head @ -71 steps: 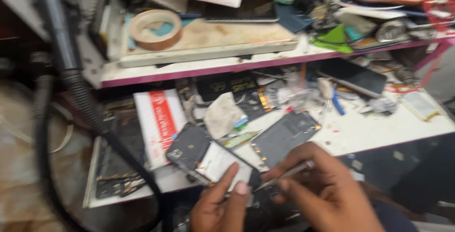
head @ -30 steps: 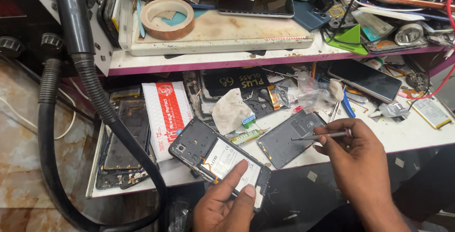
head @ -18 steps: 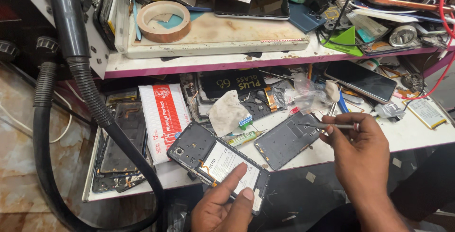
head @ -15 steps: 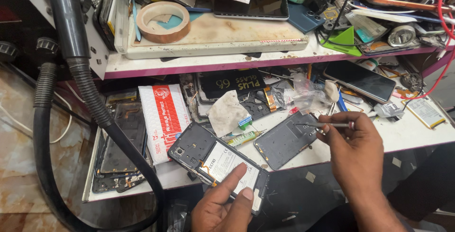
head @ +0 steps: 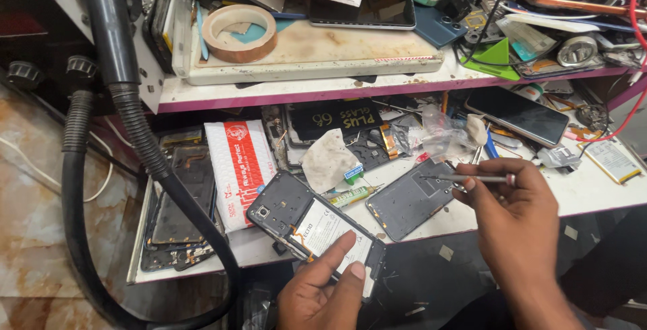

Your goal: The person uses a screwdriver to remove screws from the back of a disassembled smartphone. They then lift the back cover off and set it aside on the workbench.

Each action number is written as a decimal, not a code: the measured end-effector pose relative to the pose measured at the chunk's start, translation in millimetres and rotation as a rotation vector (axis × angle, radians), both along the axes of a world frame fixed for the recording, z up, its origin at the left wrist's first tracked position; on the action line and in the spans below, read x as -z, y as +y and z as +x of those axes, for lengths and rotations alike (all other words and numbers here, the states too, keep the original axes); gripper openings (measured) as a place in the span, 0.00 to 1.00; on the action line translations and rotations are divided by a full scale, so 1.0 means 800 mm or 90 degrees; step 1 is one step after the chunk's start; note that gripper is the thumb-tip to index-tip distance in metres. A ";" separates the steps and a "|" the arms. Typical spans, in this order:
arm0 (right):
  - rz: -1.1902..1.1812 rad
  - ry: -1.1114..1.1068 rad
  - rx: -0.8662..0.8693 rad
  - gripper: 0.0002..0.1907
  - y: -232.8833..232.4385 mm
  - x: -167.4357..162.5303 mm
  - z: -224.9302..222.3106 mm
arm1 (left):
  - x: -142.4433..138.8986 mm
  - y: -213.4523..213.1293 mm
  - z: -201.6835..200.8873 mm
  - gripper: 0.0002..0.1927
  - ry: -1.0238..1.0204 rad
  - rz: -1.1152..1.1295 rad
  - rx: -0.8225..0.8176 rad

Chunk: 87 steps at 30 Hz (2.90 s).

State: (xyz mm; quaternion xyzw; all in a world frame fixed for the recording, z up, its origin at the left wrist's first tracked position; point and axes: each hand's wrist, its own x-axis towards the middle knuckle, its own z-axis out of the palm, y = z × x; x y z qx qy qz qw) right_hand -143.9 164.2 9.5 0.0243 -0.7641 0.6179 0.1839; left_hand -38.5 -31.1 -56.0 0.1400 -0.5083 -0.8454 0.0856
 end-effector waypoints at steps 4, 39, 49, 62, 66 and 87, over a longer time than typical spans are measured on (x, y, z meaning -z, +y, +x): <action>0.005 0.017 -0.002 0.10 0.004 0.004 0.003 | 0.002 0.000 0.001 0.23 -0.002 -0.035 -0.011; -0.222 0.029 -0.129 0.19 -0.021 -0.018 0.077 | -0.031 0.007 0.007 0.22 -0.047 0.028 -0.050; -0.194 -0.022 -0.158 0.22 -0.027 -0.011 0.092 | -0.047 0.004 0.010 0.16 -0.094 0.045 -0.032; -0.039 -0.015 -0.081 0.19 -0.033 -0.008 0.091 | -0.046 0.003 0.017 0.09 -0.036 -0.111 -0.074; -0.106 -0.022 -0.192 0.26 -0.025 -0.006 0.085 | -0.054 0.004 0.016 0.08 -0.069 -0.096 -0.060; 0.010 0.185 -0.037 0.29 -0.052 -0.024 0.110 | -0.053 0.006 0.026 0.06 -0.056 -0.360 0.105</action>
